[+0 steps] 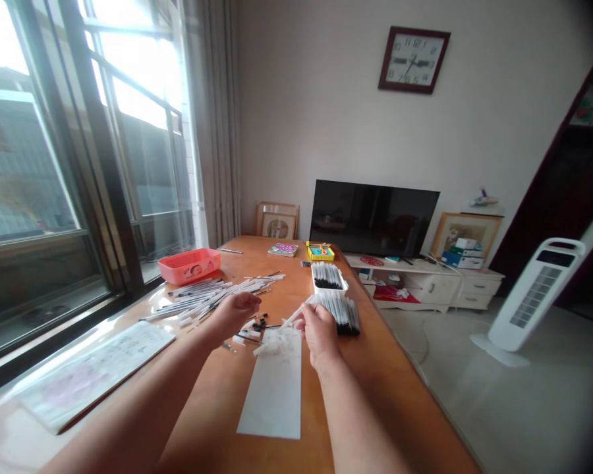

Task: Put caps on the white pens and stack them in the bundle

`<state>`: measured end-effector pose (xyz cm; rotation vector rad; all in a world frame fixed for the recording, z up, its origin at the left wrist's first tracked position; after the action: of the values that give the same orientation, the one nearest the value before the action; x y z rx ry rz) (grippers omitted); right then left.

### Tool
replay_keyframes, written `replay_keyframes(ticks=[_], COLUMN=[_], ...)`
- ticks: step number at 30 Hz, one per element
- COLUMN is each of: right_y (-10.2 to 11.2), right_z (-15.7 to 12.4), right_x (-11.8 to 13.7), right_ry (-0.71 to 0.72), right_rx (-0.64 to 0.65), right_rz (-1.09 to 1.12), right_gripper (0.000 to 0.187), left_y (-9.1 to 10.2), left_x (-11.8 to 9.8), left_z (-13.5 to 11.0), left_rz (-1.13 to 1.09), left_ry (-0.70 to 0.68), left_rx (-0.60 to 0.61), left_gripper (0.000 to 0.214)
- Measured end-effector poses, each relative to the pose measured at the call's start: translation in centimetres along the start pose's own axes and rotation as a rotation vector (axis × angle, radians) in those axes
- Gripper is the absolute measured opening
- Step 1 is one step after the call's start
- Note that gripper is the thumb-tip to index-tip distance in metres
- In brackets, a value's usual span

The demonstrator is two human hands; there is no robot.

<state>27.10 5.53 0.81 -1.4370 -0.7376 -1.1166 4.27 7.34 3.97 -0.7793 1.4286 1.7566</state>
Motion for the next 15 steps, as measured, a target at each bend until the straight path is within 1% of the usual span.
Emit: replay_keyframes(ticks=[3,5,7,9,12,15], right_y=[0.0,0.0,0.1,0.1,0.3,0.4], right_z=[-0.1,-0.1,-0.1,-0.1,-0.1,-0.1], right_x=[0.0,0.1,0.1,0.1,-0.1,-0.2], right_ry=[-0.009,-0.013,-0.017,-0.019,-0.023,-0.010], right_rx=[-0.005,-0.010,-0.018,-0.023,-0.031,-0.024], right_rz=[0.021,0.037,0.047,0.054,0.055,0.043], right_gripper=[0.028,0.026,0.024,0.024,0.024,0.024], left_y=[1.5,2.7,4.0,4.9,5.5,5.4], left_x=[1.8,3.3,4.9,5.9,6.6,6.4], left_z=[0.1,-0.2,-0.5,-0.9,-1.5,-2.0], left_rz=[0.229,0.361,0.469,0.567,0.690,0.771], left_ry=[0.020,0.039,0.063,0.045,-0.012,-0.039], left_rx=[0.024,-0.003,-0.049,-0.066,-0.035,0.016], left_gripper=[0.028,0.020,0.020,0.023,0.026,0.029])
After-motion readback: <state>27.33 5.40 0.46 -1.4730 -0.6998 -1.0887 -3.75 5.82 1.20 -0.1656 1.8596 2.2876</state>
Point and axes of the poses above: each hand's wrist, its own z-axis towards the middle knuckle, its own y-axis out of the back of the hand, x = y × z, the point moved 7 cm from there along z, towards the middle knuckle, and after that the axes turned 9 degrees about z, right-handed, at the moved point
